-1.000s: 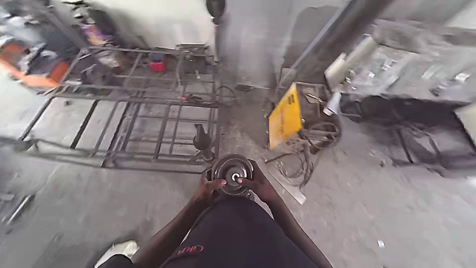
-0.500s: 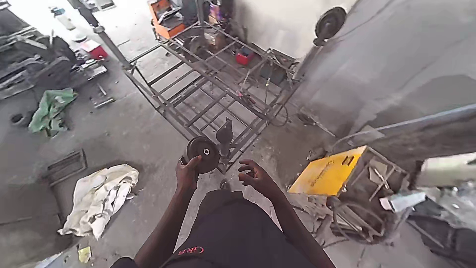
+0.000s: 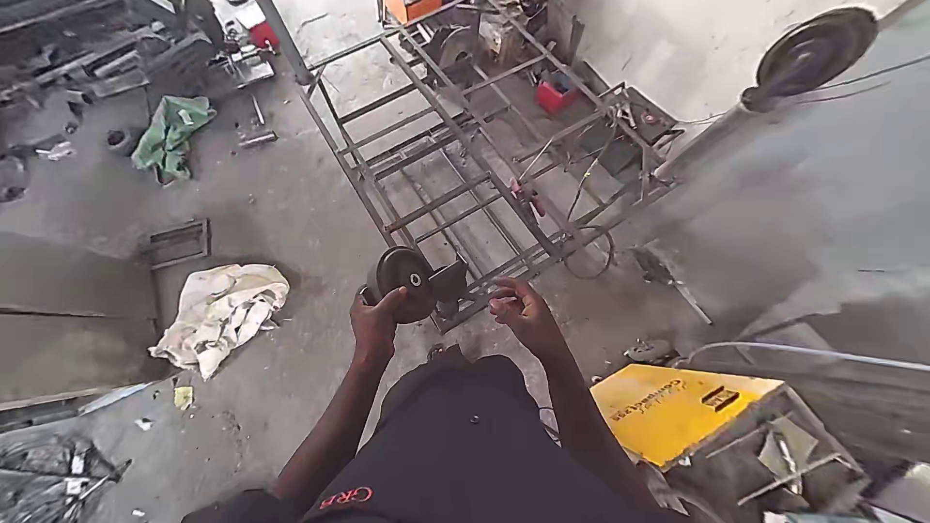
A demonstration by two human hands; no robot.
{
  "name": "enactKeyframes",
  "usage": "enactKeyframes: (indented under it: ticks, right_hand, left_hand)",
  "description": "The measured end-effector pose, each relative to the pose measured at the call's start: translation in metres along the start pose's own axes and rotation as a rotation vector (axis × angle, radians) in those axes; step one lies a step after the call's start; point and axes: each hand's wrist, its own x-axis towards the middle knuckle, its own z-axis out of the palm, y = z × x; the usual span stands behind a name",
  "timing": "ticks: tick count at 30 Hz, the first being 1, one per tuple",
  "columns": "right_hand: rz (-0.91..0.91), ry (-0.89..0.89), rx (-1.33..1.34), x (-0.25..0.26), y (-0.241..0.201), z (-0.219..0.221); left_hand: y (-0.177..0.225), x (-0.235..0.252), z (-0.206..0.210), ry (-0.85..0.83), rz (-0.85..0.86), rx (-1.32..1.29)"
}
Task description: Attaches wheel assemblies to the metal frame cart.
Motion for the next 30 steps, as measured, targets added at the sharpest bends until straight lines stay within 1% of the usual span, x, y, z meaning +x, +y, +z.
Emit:
enactKeyframes:
  ticks: [5, 9, 14, 16, 19, 22, 25, 30]
  right_hand:
    - [-0.016, -0.148, -0.010, 0.036, 0.014, -0.034]
    - [-0.006, -0.268, -0.033, 0.060, 0.025, -0.077]
    - [0.038, -0.401, -0.093, 0.090, 0.046, -0.134]
    - [0.050, -0.421, -0.119, 0.099, 0.058, -0.150]
    - [0.093, -0.449, -0.136, 0.112, 0.068, -0.169]
    - [0.096, -0.497, -0.137, 0.117, 0.076, -0.180]
    - [0.090, -0.540, -0.149, 0.123, 0.083, -0.187]
    - [0.085, -0.550, -0.158, 0.131, 0.086, -0.195]
  left_hand:
    - [-0.003, -0.015, 0.032, 0.122, 0.082, 0.007]
    - [-0.010, -0.031, 0.055, 0.286, 0.147, 0.009]
    - [-0.015, -0.043, 0.080, 0.465, 0.279, 0.009]
    - [-0.015, -0.048, 0.085, 0.531, 0.285, 0.041]
    - [-0.013, -0.052, 0.089, 0.641, 0.227, 0.069]
    - [-0.016, -0.058, 0.090, 0.677, 0.227, 0.106]
    - [-0.016, -0.063, 0.094, 0.678, 0.279, 0.156]
    - [-0.018, -0.068, 0.106, 0.711, 0.320, 0.209]
